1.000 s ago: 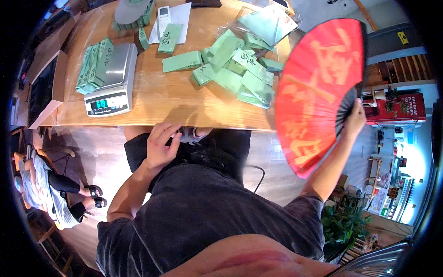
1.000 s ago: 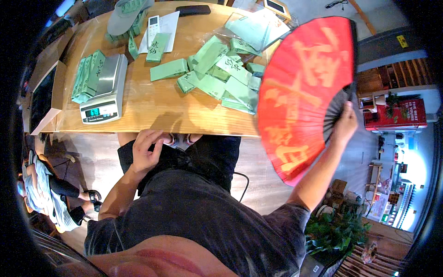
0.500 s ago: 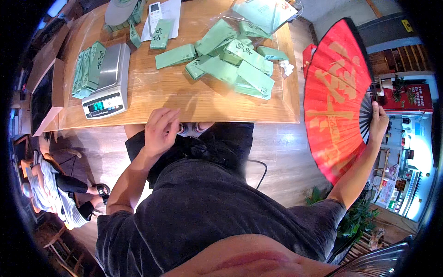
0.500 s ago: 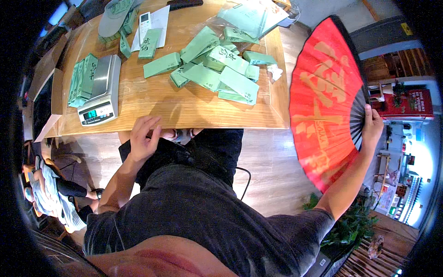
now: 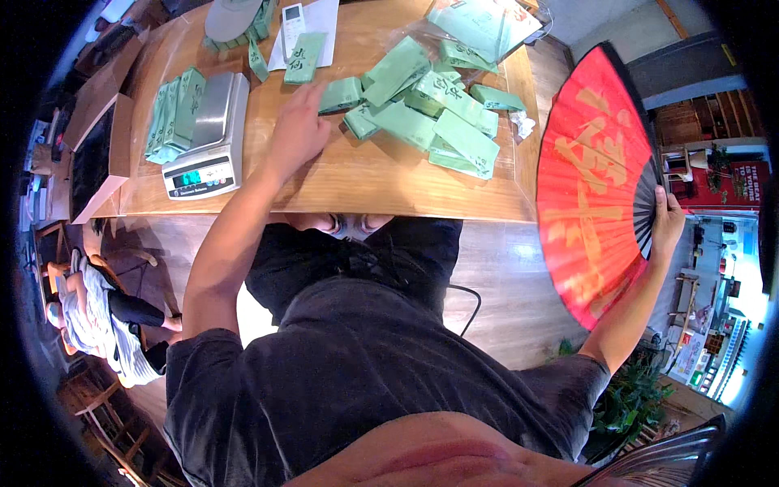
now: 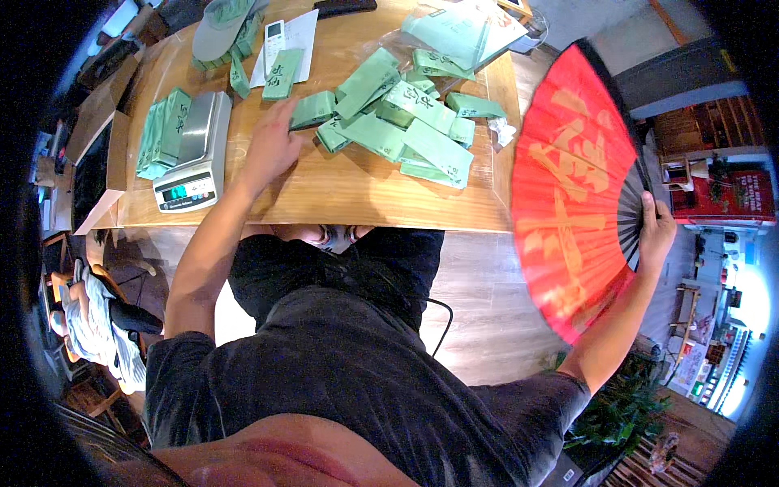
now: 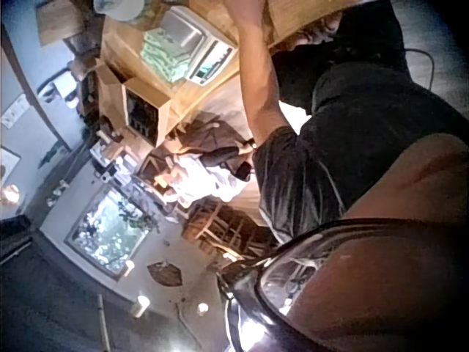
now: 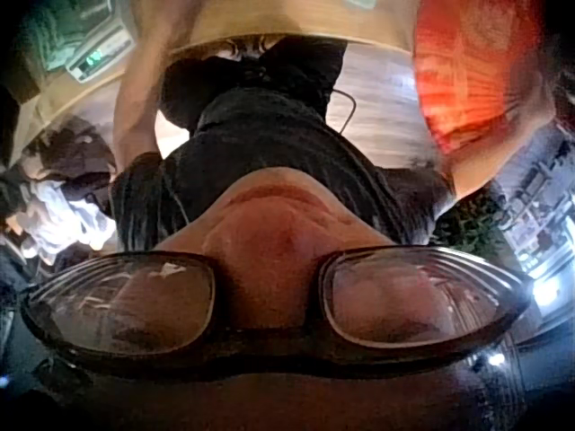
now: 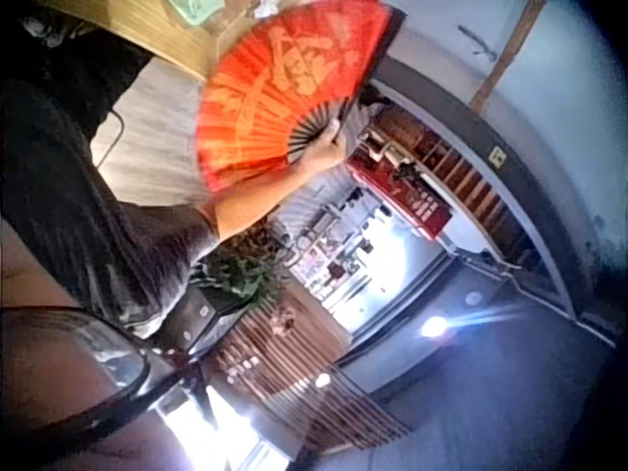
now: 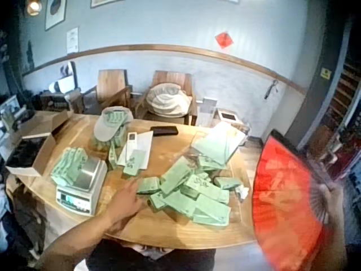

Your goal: The person sorts tea packets by hand on a wooden table, picking them up individually or in small groups and placing them into different stacks or onto a digital scale.

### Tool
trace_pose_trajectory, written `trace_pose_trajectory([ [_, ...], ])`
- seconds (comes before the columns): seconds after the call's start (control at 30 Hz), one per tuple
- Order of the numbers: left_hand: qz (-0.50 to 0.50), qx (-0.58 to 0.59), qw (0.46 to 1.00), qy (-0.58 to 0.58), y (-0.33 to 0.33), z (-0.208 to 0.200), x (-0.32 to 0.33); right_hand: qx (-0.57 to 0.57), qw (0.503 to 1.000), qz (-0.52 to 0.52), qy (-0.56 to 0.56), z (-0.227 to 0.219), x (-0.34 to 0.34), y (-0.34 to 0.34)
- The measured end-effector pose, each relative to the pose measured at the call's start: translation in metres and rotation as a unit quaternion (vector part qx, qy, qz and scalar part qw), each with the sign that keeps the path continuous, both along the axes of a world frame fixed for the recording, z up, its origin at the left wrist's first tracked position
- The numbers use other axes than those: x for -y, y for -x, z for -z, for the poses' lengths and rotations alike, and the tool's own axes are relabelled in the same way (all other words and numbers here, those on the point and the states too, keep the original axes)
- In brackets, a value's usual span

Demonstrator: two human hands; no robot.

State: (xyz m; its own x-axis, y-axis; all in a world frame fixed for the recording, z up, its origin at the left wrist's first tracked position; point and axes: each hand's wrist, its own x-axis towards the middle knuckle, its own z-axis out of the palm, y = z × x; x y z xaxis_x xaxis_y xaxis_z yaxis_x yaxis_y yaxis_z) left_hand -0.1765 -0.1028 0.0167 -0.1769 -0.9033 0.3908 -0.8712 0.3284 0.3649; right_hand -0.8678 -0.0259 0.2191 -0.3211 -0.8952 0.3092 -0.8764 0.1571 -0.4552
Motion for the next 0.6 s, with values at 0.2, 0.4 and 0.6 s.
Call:
trace_pose_trajectory([
  [0.2,-0.033,0.063,0.993,-0.093,0.005,0.001,0.009,0.280,0.954,-0.047,0.099,0.018,0.002,-0.019],
  [0.4,-0.068,0.009,0.989,-0.130,-0.003,0.000,-0.007,0.391,0.898,-0.071,0.189,0.017,0.000,-0.044],
  [0.6,-0.084,-0.212,0.957,-0.180,-0.001,-0.029,-0.006,0.157,0.986,-0.007,0.062,0.024,0.004,0.007],
])
